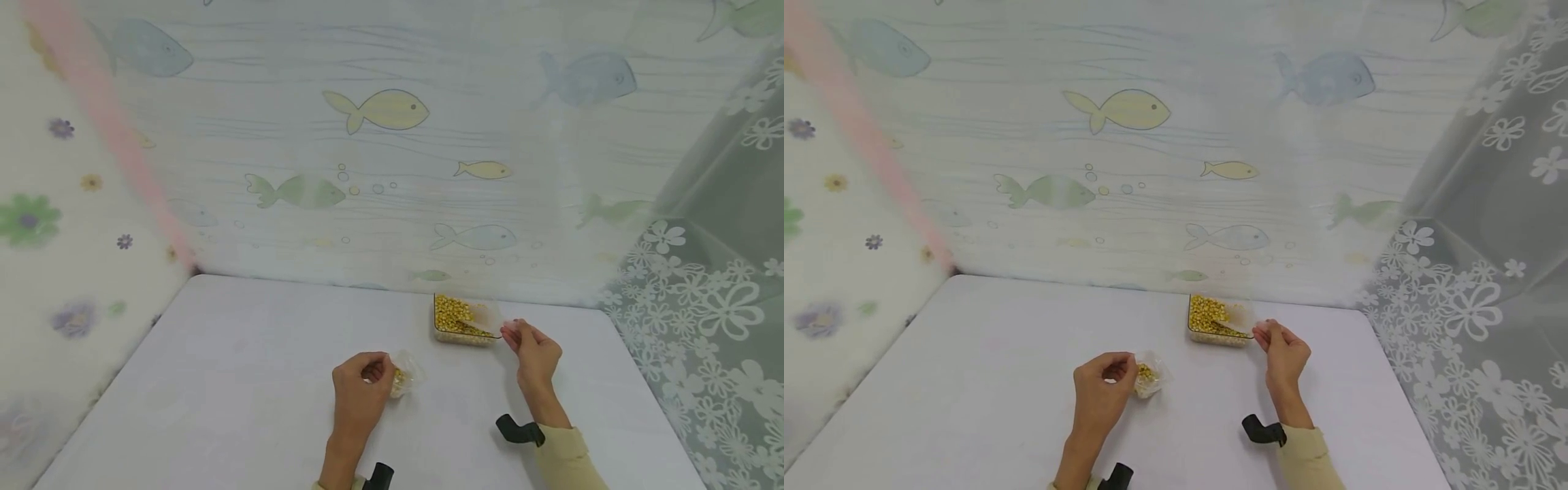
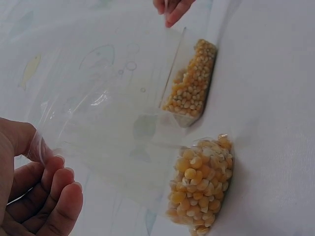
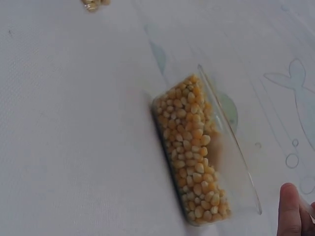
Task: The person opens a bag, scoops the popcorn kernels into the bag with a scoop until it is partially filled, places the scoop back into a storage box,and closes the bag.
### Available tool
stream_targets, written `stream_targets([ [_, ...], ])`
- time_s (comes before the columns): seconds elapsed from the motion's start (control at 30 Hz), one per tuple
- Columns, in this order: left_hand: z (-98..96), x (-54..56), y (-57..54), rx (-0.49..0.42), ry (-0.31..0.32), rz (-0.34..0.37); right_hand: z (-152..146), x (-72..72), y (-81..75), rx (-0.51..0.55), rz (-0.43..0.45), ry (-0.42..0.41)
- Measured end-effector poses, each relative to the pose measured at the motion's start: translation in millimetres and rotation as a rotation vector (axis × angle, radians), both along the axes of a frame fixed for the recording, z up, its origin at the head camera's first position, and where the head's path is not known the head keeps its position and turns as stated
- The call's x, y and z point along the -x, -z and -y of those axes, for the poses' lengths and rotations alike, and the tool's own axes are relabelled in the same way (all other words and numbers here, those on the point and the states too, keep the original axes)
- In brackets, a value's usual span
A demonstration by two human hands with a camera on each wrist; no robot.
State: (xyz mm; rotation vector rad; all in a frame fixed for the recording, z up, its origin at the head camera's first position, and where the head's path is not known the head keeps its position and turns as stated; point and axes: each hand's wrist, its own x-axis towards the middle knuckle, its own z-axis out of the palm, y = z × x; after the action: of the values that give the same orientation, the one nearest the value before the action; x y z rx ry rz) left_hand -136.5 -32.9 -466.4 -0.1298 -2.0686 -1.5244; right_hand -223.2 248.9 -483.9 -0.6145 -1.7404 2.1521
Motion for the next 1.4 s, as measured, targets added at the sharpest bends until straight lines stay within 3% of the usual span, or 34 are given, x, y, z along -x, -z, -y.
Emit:
stream_targets([
  [0.3,1.1,0.5,0.2,0.019,-0.01,-0.026,-5,0.3,0.2,0.217,0.102,-0.04],
  [0.67,0.9,1.1,2.6,0.033,-0.005,-0.056,-10,0.9,-6.6,0.561,0.07,-0.062],
  [0.97,1.6,2.5,2.0,0.039,0.004,-0.063,-10,-3.4,-17.6,0.71,0.069,-0.139],
  [1.4,0.3,0.5,1.1,0.024,0.005,-0.054,-7,-14.7,-25.7,0.768,0.047,-0.203],
])
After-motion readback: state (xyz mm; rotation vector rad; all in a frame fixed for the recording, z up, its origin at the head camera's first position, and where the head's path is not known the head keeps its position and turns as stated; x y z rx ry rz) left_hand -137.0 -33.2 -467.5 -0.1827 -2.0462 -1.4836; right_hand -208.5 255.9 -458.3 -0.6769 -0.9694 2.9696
